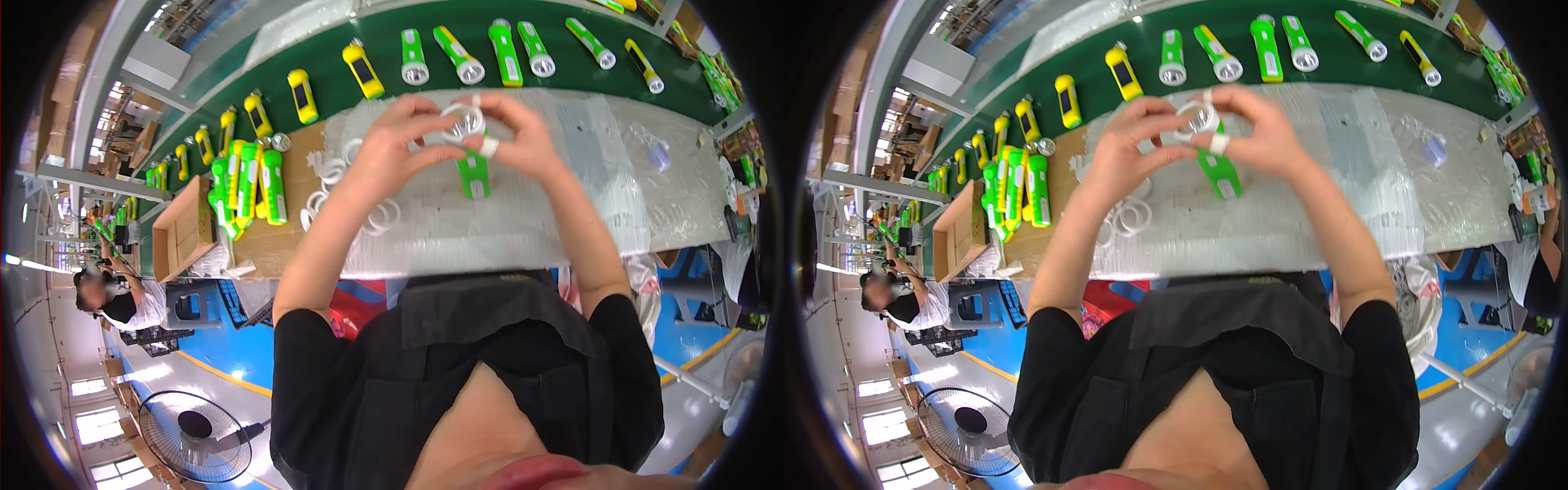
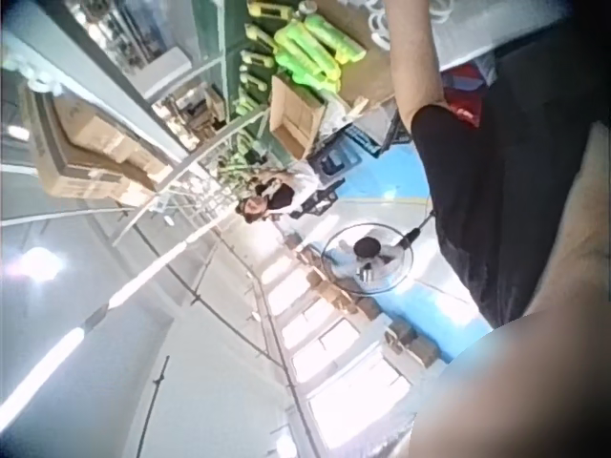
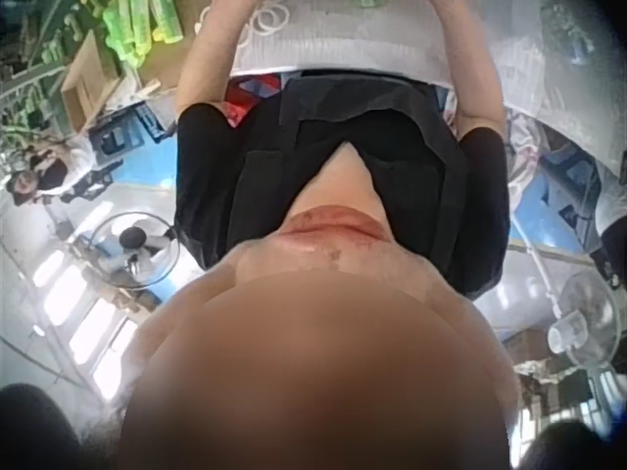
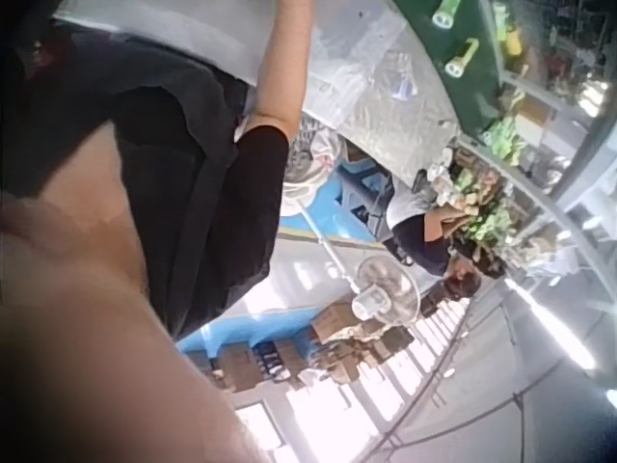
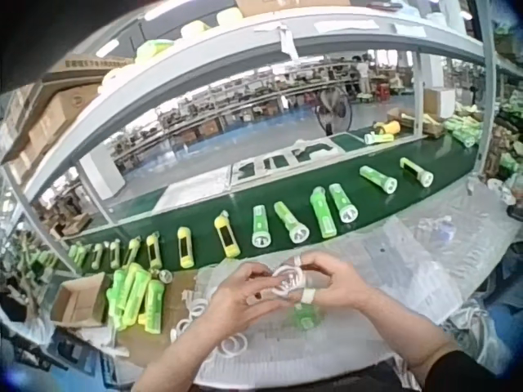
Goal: Assembling front-end components onto plastic flashlight bodies on a factory assembly line.
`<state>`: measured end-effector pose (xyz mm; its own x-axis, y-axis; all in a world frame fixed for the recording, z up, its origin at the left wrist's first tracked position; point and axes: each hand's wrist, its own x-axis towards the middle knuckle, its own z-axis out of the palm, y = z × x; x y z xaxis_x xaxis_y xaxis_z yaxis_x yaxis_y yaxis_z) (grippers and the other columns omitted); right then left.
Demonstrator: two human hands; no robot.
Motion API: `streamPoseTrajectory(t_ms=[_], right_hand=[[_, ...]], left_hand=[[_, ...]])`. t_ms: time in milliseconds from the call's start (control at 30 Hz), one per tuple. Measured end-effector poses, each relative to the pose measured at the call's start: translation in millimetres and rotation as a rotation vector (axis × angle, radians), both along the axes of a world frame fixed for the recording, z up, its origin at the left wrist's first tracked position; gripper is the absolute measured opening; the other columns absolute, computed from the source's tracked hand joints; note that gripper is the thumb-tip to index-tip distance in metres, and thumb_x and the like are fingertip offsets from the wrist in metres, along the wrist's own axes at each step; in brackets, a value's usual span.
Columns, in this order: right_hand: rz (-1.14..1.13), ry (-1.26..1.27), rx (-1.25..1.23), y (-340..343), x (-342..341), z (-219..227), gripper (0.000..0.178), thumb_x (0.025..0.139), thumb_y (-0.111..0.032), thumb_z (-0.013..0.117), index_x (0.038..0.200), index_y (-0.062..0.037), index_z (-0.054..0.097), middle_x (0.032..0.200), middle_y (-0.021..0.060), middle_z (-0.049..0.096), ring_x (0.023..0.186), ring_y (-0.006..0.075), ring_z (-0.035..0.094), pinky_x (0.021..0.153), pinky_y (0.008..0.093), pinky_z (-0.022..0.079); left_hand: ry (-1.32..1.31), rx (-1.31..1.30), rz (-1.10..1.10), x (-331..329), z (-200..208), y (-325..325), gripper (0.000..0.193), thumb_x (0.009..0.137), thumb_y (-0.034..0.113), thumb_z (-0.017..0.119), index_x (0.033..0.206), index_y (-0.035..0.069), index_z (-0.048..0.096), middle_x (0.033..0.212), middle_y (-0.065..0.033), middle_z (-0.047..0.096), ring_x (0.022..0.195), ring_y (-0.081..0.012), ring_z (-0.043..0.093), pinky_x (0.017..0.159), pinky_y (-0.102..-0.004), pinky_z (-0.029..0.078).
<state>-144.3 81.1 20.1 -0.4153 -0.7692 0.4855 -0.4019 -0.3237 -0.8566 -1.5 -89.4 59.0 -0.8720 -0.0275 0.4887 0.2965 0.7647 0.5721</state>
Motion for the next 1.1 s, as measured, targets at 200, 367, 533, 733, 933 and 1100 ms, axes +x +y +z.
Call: streamPoseTrajectory(t_ms=[200,367,533,733,933,1100], right_hand=[[0.043,0.535,0.169,16.3,-34.8,47.6,0.038,0.073,-0.021,0.078,0.102,-0.0030,0.060,0.089,0.0086,0.060,0.083,0.0227,0.060,0.077,0.0341,0.050],[0.267,0.854,0.587,13.3,-38.1,99.4,0.036,0.074,-0.021,0.073,0.102,-0.0034,0.060,0.083,0.0081,0.052,0.076,0.0246,0.054,0.068,0.0359,0.045],[0.267,0.858,0.828,5.1,-36.3,120.5,0.038,0.066,-0.013,0.077,0.099,-0.0029,0.060,0.086,0.0090,0.057,0.075,0.0243,0.057,0.067,0.0363,0.048],[0.281,0.773,0.816,9.5,-32.6,111.8,0.037,0.067,-0.011,0.073,0.101,-0.0007,0.063,0.088,0.0114,0.063,0.082,0.0258,0.062,0.070,0.0369,0.050],[0.214,0.843,0.771,10.0,-23.9,111.2,0.033,0.064,-0.017,0.076,0.084,0.0001,0.057,0.078,0.0108,0.059,0.070,0.0261,0.059,0.062,0.0365,0.047],[-0.216,0.756,0.816,8.1,-11.7,82.5,0.054,0.064,-0.045,0.074,0.071,0.0063,0.059,0.057,0.0143,0.054,0.056,0.0280,0.059,0.053,0.0389,0.047]], left_hand=[[0.109,-0.064,-0.007,-18.2,-4.5,20.7,0.051,0.063,0.024,0.087,0.104,0.009,0.061,0.103,-0.0113,0.060,0.090,-0.0299,0.062,0.072,-0.0375,0.052],[0.099,-0.019,0.046,-31.7,-22.6,42.0,0.047,0.066,0.021,0.087,0.100,0.008,0.057,0.101,-0.0062,0.069,0.086,-0.0205,0.066,0.069,-0.0311,0.053],[0.102,0.031,0.075,-29.2,-16.9,53.5,0.043,0.069,0.018,0.085,0.099,0.006,0.058,0.095,-0.0070,0.069,0.078,-0.0212,0.067,0.067,-0.0305,0.054],[0.152,0.083,0.022,-31.2,-26.9,53.2,0.039,0.068,0.016,0.084,0.097,0.006,0.059,0.094,-0.0062,0.069,0.079,-0.0202,0.067,0.069,-0.0302,0.054],[0.111,0.054,0.040,-31.0,-17.9,53.6,0.039,0.067,0.015,0.085,0.095,0.006,0.059,0.090,-0.0058,0.069,0.076,-0.0181,0.066,0.068,-0.0292,0.053],[0.066,0.099,0.064,-32.5,-24.6,51.1,0.038,0.068,0.016,0.085,0.095,0.006,0.059,0.087,-0.0053,0.068,0.072,-0.0167,0.064,0.067,-0.0286,0.053]])
